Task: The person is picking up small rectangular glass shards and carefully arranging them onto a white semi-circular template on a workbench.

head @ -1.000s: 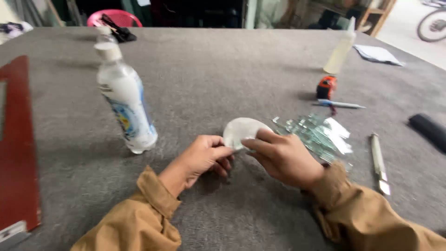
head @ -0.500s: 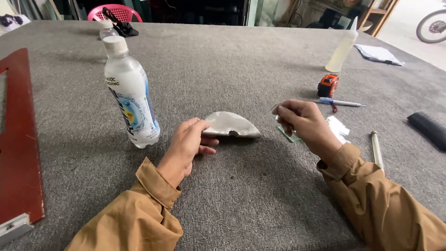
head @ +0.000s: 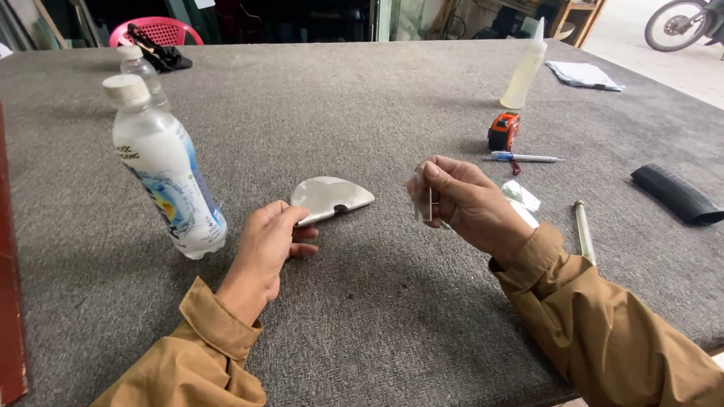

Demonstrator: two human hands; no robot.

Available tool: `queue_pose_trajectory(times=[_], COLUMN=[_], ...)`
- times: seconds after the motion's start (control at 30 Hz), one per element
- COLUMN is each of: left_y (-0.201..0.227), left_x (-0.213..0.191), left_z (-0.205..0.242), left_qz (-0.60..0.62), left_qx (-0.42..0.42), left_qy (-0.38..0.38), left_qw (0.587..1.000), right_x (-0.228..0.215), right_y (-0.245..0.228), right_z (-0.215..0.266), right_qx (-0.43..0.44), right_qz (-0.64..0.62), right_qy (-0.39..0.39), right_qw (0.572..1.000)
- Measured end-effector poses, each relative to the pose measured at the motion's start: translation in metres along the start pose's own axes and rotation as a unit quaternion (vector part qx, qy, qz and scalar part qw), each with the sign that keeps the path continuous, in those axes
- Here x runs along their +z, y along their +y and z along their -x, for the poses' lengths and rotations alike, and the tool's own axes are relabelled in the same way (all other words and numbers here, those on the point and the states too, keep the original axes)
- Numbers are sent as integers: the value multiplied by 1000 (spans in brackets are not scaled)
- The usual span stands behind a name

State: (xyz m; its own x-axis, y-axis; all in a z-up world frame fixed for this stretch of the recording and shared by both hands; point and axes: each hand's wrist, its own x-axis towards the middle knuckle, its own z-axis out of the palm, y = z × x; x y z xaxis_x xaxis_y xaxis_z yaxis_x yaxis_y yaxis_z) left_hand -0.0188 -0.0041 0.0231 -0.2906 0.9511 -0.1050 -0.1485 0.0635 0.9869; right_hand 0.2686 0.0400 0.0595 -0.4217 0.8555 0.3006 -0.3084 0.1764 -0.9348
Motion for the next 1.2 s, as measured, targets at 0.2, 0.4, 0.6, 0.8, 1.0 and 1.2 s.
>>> queue_pose_trajectory(times=[0.2,0.4,0.6,0.8,1.0,1.2], left_y=[-4,-10,-7,-7,4,-8], left_x=[4,9,16,16,21,14], left_z=[4,12,21,22,32,17], left_qz=[-72,-27,-27,-60,-82,-118], left_qx=[34,44,22,39,19,13], left_qy=[-28,-23,-42,-58,-67,-53], left_qw=[996,998,999,996,994,992], right_x=[-1,13,8,31,39,30], right_y=[5,-3,19,36,32,49], right_z=[2,6,-1,7,13,7], right_qx=[79,54,-39,-270,-271,-320], right_qz=[-63,31,305,614,716,666], right_qy=[-54,-92,-14,16,-22,-30], right_qw=[993,994,952,741,643,673])
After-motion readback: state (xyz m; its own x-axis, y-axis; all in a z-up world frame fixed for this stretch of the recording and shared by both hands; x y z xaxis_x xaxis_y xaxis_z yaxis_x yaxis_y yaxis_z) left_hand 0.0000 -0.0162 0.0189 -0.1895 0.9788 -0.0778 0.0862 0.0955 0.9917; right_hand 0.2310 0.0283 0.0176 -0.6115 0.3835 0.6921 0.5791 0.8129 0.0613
